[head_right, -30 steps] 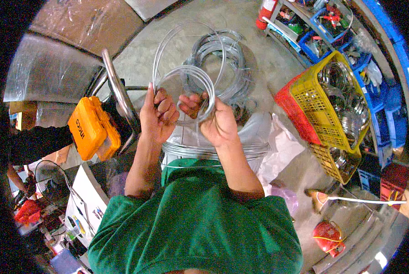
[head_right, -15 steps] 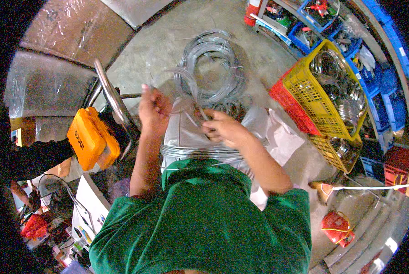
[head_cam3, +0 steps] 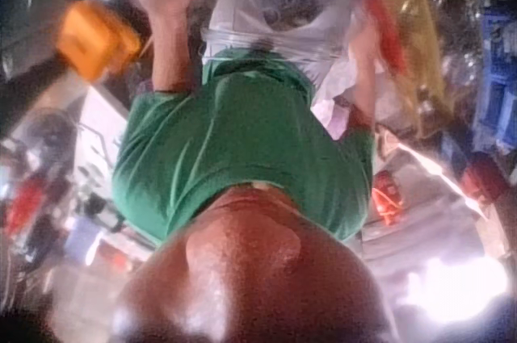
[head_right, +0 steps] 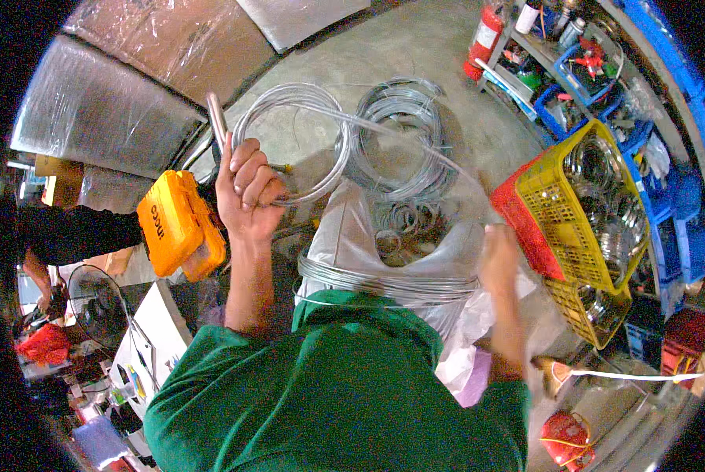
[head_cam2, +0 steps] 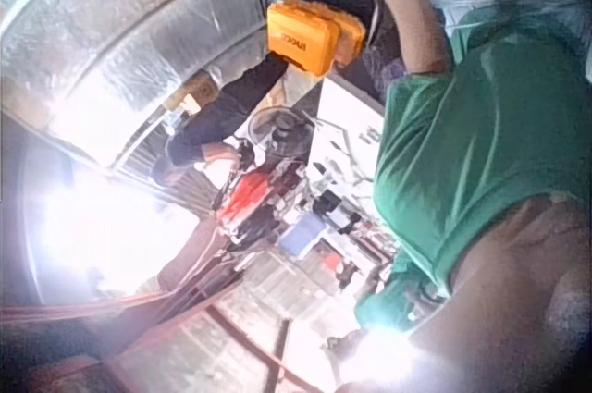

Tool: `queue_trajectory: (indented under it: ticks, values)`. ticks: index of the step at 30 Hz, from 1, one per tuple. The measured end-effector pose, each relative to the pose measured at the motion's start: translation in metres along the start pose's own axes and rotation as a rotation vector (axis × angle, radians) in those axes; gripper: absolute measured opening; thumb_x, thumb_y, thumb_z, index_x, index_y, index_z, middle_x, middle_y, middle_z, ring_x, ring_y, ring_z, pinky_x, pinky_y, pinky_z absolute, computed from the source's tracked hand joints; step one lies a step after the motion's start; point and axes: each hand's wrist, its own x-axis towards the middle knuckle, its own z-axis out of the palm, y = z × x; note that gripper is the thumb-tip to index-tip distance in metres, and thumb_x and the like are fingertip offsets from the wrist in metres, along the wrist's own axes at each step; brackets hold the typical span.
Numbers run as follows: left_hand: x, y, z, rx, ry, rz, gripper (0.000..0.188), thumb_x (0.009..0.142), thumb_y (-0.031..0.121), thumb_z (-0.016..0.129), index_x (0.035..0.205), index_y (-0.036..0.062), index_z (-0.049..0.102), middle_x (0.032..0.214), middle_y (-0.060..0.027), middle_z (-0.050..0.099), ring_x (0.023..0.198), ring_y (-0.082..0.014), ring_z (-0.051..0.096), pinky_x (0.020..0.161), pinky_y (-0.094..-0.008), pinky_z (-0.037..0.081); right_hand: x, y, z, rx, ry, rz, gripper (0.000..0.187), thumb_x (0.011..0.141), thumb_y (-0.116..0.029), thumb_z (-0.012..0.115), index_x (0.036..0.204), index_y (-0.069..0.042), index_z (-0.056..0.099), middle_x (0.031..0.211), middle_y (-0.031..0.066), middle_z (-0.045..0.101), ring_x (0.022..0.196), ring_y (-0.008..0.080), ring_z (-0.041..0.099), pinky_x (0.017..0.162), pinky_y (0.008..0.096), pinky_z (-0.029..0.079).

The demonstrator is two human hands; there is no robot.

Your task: The person coils a length of gray wire by hand, forming loops and securing them with a twist tie. The person repeatedly handles the wire, adjusts the coil shape, and places the finished coil on a pile of similar coils.

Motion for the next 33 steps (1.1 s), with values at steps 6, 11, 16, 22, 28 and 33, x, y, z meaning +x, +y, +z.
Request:
queue_trajectory:
  ticks: [6,11,16,22,28,33]
  values:
    - [0.006,-0.043,0.004,-0.136,0.074,0.098,0.043,0.108,0.044,0.035,0.073,0.0191,0.042,0.051,0.0084,0.032,0.036,-0.0047,0.028,0.039,-0.0234,0.019,0.028,-0.111,0.077,1.279,-0.021,0.815,0.032,0.101,-0.038,0.059,0.104,-0.006,0.062,0.079,0.0045,0.060,0.074,0.0185,0.059,0.071,0.0338,0.049]
    - [0.004,-0.064,0.000,-0.009,0.149,0.054,0.045,0.108,0.046,0.035,0.072,0.0194,0.042,0.051,0.0085,0.033,0.035,-0.0052,0.028,0.039,-0.0244,0.018,0.071,-0.184,0.076,2.058,0.131,0.809,0.023,0.099,-0.033,0.062,0.107,-0.011,0.064,0.079,-0.0012,0.058,0.066,0.0122,0.053,0.067,0.0266,0.047]
    - [0.003,-0.068,-0.005,0.145,0.154,0.051,0.046,0.107,0.048,0.035,0.071,0.0194,0.041,0.051,0.0087,0.032,0.036,-0.0056,0.027,0.040,-0.0238,0.020,0.071,-0.201,0.058,2.310,-0.082,0.797,0.020,0.100,-0.031,0.059,0.104,-0.011,0.063,0.080,-0.0025,0.060,0.070,0.0134,0.060,0.068,0.0302,0.050]
    - [0.001,-0.056,-0.020,0.063,0.187,-0.003,0.046,0.108,0.048,0.035,0.073,0.0189,0.042,0.052,0.0092,0.035,0.037,-0.0040,0.030,0.042,-0.0228,0.023,0.060,-0.191,0.065,2.377,-0.124,1.002,0.026,0.104,-0.031,0.050,0.102,-0.010,0.065,0.076,-0.0021,0.059,0.070,0.0137,0.060,0.064,0.0308,0.049]
    - [-0.010,-0.066,-0.036,0.033,0.211,0.001,0.047,0.105,0.052,0.040,0.073,0.0182,0.041,0.054,0.0085,0.035,0.041,-0.0042,0.034,0.045,-0.0228,0.027,0.050,-0.194,0.077,2.314,-0.208,0.999,0.026,0.104,-0.028,0.049,0.104,-0.008,0.065,0.082,0.0024,0.064,0.084,0.0178,0.061,0.078,0.0353,0.052]
    - [-0.001,-0.077,-0.048,0.277,0.481,0.130,0.053,0.100,0.061,0.045,0.072,0.0173,0.037,0.056,0.0035,0.030,0.050,-0.0113,0.034,0.050,-0.0254,0.029,0.037,-0.201,0.078,2.520,-0.377,0.712,0.035,0.104,-0.037,0.047,0.102,-0.005,0.062,0.100,0.0071,0.061,0.102,0.0201,0.057,0.093,0.0354,0.048]
